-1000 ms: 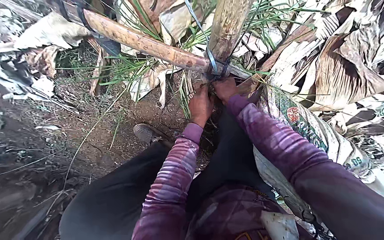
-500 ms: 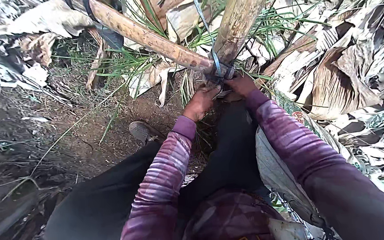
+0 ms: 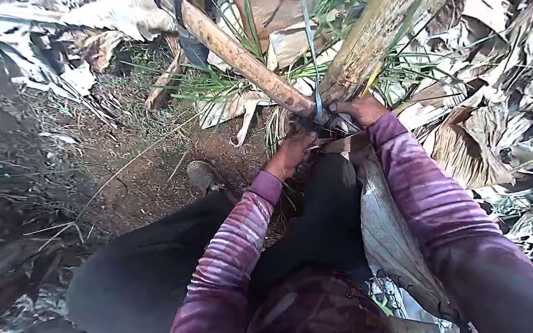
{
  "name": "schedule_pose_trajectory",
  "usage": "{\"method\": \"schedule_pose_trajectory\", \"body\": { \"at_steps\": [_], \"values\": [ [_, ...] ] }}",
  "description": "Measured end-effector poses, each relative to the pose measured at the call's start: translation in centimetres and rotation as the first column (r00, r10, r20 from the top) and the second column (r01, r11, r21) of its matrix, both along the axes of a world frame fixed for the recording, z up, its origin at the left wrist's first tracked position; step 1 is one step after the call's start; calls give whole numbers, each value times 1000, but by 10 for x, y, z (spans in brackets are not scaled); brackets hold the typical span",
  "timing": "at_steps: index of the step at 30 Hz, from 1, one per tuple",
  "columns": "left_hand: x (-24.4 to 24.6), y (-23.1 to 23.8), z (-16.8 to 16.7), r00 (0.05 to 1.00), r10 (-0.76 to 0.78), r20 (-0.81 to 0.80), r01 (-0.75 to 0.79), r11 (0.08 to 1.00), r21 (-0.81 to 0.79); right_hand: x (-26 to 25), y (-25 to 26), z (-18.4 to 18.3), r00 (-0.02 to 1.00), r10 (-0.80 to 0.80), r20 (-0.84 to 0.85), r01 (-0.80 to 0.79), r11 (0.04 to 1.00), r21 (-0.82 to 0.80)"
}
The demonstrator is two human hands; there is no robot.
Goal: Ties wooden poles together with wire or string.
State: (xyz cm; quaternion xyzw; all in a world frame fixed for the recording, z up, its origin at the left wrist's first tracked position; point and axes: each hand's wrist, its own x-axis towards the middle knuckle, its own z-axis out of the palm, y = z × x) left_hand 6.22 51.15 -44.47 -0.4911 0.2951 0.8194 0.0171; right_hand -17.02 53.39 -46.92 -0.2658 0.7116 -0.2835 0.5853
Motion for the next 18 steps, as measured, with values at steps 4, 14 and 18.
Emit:
{"method": "schedule_pose_trajectory", "body": {
  "at_steps": [4,14,18],
  "values": [
    [45,-1,35,1000,-20,-1,20,1000,-15,27,4,38,963,214,-164,-225,973,-46],
    [156,11,115,972,231,36,-226,968,-107,108,1,121,678,600,-425,-658,753,14],
    [177,12,120,962,274,-5,-272,953,-138,130,17,152,481,574,-663,-681,721,131]
  ]
}}
